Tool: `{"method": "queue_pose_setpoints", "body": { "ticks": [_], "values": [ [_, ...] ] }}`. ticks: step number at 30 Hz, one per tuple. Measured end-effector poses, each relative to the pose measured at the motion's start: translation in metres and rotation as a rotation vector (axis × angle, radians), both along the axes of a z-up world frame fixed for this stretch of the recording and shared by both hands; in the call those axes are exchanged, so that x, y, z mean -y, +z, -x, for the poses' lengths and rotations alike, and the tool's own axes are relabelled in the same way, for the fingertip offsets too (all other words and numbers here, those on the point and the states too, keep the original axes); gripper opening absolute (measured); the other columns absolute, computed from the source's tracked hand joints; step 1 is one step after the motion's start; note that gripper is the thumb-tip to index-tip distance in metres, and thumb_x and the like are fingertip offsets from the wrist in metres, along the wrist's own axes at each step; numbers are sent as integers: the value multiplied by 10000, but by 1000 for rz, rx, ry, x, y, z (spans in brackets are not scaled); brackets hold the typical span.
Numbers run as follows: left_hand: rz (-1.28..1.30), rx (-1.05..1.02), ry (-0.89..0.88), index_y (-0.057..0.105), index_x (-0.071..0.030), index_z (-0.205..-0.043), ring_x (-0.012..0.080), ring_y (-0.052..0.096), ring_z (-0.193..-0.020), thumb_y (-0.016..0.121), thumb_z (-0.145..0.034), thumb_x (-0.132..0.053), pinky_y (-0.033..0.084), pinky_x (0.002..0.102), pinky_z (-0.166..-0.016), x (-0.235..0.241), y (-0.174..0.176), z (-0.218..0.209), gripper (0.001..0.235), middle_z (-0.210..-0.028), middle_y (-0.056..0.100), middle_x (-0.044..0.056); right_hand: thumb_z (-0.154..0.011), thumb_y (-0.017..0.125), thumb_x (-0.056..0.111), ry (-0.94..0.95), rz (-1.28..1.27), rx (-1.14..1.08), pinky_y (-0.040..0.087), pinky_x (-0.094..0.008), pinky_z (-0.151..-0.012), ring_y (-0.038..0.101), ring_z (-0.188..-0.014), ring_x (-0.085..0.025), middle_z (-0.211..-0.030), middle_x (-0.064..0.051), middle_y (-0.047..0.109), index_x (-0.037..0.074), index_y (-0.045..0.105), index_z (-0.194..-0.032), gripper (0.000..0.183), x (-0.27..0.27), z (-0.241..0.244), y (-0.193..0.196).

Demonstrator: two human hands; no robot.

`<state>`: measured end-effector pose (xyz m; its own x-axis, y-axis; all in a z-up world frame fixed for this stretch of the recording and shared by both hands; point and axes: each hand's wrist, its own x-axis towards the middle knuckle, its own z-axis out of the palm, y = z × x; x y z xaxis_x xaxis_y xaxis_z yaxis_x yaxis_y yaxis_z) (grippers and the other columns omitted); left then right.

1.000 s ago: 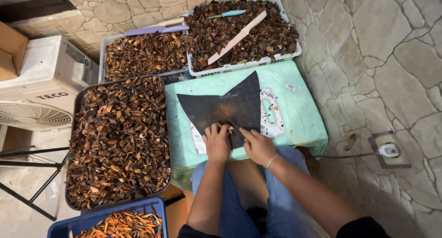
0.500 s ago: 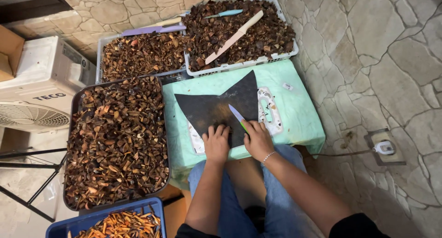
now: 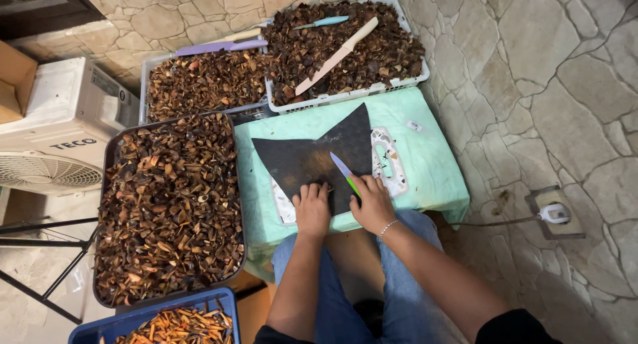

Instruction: Cutting and trimming dried leaves on a black template using a small knife

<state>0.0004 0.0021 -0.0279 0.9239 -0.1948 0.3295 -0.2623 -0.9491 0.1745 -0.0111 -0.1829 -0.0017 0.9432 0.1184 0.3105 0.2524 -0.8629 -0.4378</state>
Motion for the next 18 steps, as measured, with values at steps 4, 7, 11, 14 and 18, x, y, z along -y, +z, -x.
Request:
{"method": "queue_pose_setpoints", "body": {
  "ticks": [4, 7, 11, 14, 18],
  "values": [
    [27, -46, 11, 667, -233, -1145, 234, 467, -994, 527, -989, -254, 346, 398, -769, -1, 4, 0, 211, -1042, 545, -19, -809, 657, 223, 6, 1, 0, 505, -452, -845, 561, -1051, -292, -1135, -45, 567, 200, 581, -1393, 589, 0, 1, -1],
    [-7, 42, 4, 655, -216, -1095, 236, 497, -977, 528, -975, -238, 346, 389, -744, 0, -5, -1, 177, -1027, 577, -2, -811, 655, 223, 10, 3, 8, 503, -455, -841, 562, -1051, -294, -1134, -48, 568, 201, 578, -1395, 590, 1, 0, -3],
    [-43, 61, 6, 633, -210, -1099, 239, 506, -983, 511, -970, -238, 353, 391, -742, 1, -15, -4, 180, -1023, 582, 2, -811, 655, 227, 6, -3, -4, 502, -459, -837, 562, -1052, -295, -1129, -47, 571, 198, 583, -1390, 585, 1, 0, -2],
    [-50, 76, 5, 619, -187, -1109, 246, 511, -979, 507, -952, -220, 353, 396, -738, 2, -16, -5, 196, -1036, 588, 18, -804, 654, 230, 11, -16, -15, 495, -461, -850, 557, -1061, -300, -1129, -50, 567, 199, 580, -1393, 595, 1, 0, -3],
    [-27, 50, 14, 609, -165, -1114, 261, 512, -977, 517, -919, -168, 362, 400, -751, 0, -18, -5, 216, -1044, 588, 39, -815, 649, 231, 9, -16, -19, 490, -451, -867, 558, -1065, -288, -1130, -40, 571, 202, 585, -1388, 578, 1, 0, -3]
  ]
}}
